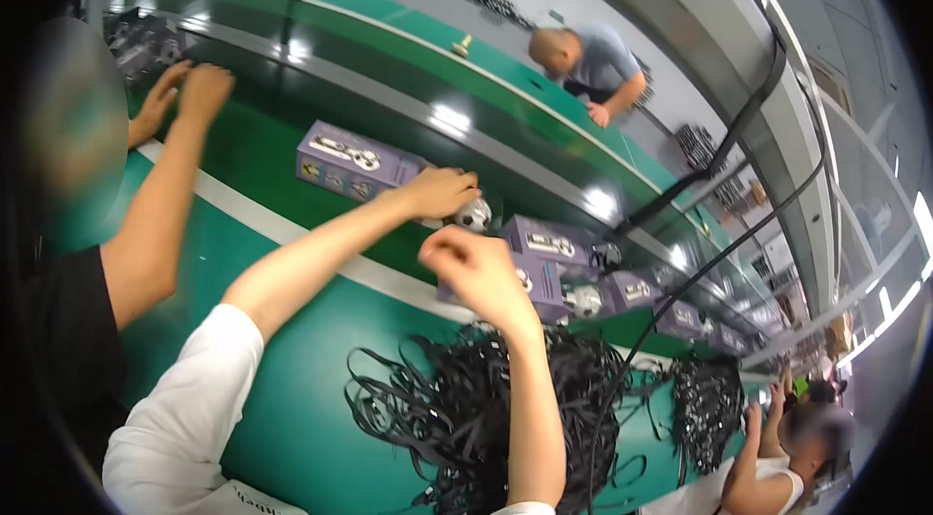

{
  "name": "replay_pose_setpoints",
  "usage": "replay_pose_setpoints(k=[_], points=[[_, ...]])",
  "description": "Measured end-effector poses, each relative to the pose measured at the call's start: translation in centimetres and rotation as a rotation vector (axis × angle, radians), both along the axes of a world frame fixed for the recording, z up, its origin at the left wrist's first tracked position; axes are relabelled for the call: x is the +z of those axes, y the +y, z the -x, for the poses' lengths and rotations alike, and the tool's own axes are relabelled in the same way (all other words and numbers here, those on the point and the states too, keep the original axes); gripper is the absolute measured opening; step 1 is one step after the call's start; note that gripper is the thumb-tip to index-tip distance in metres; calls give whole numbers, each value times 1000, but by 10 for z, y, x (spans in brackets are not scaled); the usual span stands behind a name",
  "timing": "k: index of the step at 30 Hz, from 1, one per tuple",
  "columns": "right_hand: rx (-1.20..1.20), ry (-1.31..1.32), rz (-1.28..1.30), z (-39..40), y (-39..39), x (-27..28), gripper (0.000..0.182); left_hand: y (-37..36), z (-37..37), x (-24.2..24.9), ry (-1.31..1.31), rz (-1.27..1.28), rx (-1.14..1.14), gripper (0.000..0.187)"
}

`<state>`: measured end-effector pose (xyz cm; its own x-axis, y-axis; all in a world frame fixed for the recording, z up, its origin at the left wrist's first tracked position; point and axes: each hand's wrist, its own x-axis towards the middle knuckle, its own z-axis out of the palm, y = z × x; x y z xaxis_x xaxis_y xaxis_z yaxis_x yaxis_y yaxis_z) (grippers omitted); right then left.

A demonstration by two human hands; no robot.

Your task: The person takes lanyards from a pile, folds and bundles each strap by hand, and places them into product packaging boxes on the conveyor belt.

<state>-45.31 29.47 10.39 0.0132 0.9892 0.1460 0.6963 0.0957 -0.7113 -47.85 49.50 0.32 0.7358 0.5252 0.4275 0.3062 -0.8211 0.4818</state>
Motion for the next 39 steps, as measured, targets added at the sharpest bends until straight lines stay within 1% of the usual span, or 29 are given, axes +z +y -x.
replay_pose_setpoints(k=[2,3,6,9,12,13,14,15,17,18,19,20,21,22,23,24,25,26,29,30,31,32,33,34,35,36,37,38,39], points=[[105,-382,287,12,-12,8,29,2,2,-10,-8,-106,-104,30],[113,-474,383,23,-19,5,36,-9,11,3,29,-41,-49,36],[156,-842,334,42,-37,-46,36,-24,33,24,49,-172,45,53],[183,-848,337,57,-36,-65,22,-30,61,44,-154,-66,-84,47],[267,-828,307,59,-30,-56,19,-35,95,75,-297,296,-300,34],[205,-728,287,65,-26,-38,15,-34,102,83,-366,389,-332,27],[191,-630,223,62,-17,-28,17,-32,110,91,-358,505,-392,29],[104,-497,115,63,-11,-10,18,-30,112,91,-422,589,-479,35],[-148,-100,119,72,-3,42,21,-36,114,98,-547,815,-669,53],[-163,44,-145,63,0,55,21,-49,116,103,-608,959,-764,64],[-199,157,-411,58,5,69,20,-61,114,105,-651,1189,-963,79],[-224,166,-535,53,6,89,22,-72,117,107,-606,1292,-1105,82],[-209,206,-702,48,10,104,21,-84,108,103,-566,1312,-1209,82],[-136,215,-813,46,10,121,20,-101,102,96,-501,1215,-1307,77],[-100,253,-872,42,11,135,20,-121,101,98,-298,1301,-1313,68],[-74,294,-934,46,12,147,20,-137,101,94,-171,988,-1321,57],[-39,297,-964,46,11,156,19,-151,96,91,-127,954,-1351,46],[0,302,-991,44,9,163,18,-151,95,92,-28,983,-1378,44],[233,488,-889,32,-13,156,20,-124,126,118,-428,630,-702,44],[288,534,-849,29,-20,150,21,-106,135,123,-520,759,-618,42],[175,549,-866,34,-14,127,23,-90,155,136,-625,806,-643,39],[18,385,-806,48,-10,103,25,-88,177,154,-756,795,-569,36],[158,535,-574,53,-2,79,27,-83,190,159,-856,769,-533,35],[252,592,-273,48,0,56,24,-80,199,164,-944,686,-612,33],[263,527,-72,40,3,29,22,-78,204,167,-979,713,-616,32],[316,532,122,47,3,28,19,-81,206,168,-963,624,-522,32],[302,639,222,51,-2,26,25,-82,206,171,-958,552,-388,33],[244,704,211,46,-4,32,24,-74,207,168,-927,478,-357,34],[158,610,67,41,-2,39,24,-70,202,166,-1022,502,-328,33]])
